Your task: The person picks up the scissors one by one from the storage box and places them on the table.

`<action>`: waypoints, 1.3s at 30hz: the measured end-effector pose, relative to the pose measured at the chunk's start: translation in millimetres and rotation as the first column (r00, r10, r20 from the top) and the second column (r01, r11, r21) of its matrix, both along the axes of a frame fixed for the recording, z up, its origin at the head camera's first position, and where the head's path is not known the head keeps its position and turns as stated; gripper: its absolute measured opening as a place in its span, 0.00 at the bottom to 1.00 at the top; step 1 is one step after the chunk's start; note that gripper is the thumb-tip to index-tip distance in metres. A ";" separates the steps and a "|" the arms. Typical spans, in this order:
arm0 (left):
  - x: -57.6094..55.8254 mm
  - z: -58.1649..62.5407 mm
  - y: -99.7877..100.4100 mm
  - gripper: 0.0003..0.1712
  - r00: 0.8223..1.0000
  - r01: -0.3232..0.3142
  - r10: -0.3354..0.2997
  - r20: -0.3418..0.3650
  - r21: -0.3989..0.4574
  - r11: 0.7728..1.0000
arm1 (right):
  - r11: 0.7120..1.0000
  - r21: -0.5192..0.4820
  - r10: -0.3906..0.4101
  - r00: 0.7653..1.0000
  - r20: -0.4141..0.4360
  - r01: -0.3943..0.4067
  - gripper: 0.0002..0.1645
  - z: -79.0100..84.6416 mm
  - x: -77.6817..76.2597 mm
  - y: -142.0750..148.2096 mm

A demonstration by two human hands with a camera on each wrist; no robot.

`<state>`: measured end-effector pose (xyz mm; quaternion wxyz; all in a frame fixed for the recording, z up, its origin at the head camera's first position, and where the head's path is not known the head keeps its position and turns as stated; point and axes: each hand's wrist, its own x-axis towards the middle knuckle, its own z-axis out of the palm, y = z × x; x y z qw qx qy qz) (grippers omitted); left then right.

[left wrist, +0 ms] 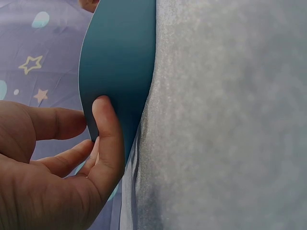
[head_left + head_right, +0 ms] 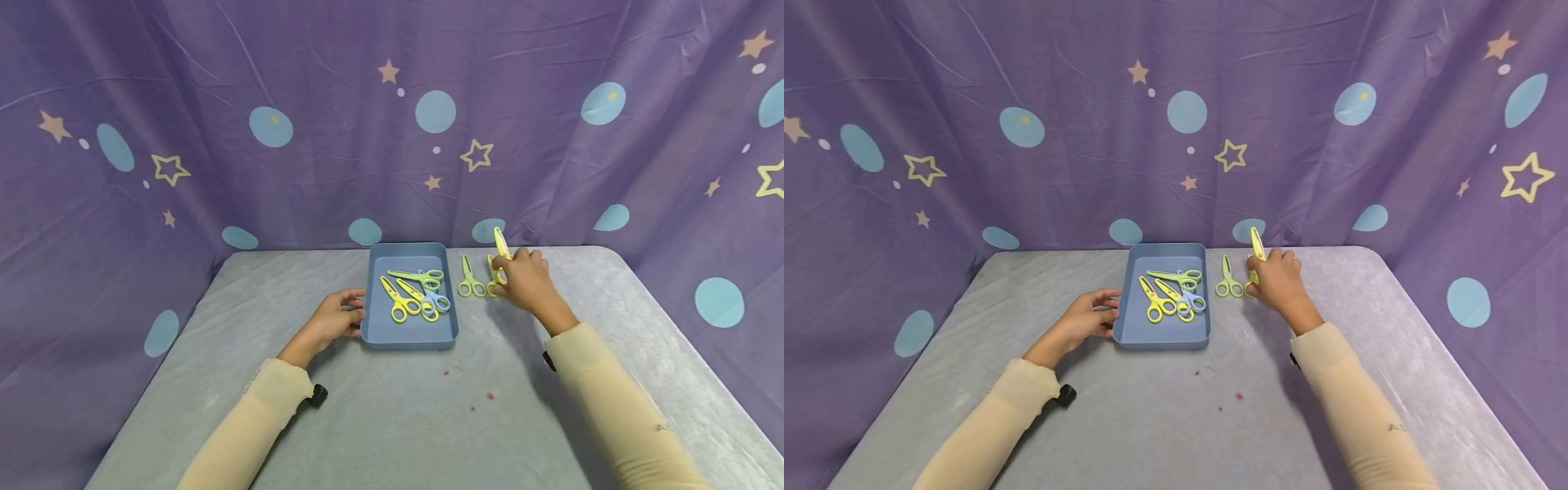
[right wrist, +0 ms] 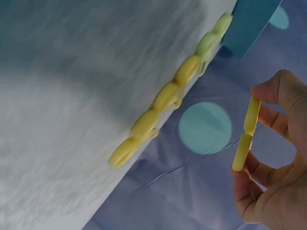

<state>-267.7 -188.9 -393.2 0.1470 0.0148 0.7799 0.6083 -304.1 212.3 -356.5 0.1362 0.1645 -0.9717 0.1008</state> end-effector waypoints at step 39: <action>-1.4 -0.7 -1.7 0.29 1.000 0.004 -0.004 0.007 0.007 1.000 | 1.000 -0.011 -0.004 0.963 0.270 0.007 0.23 -12.8 -38.1 122.8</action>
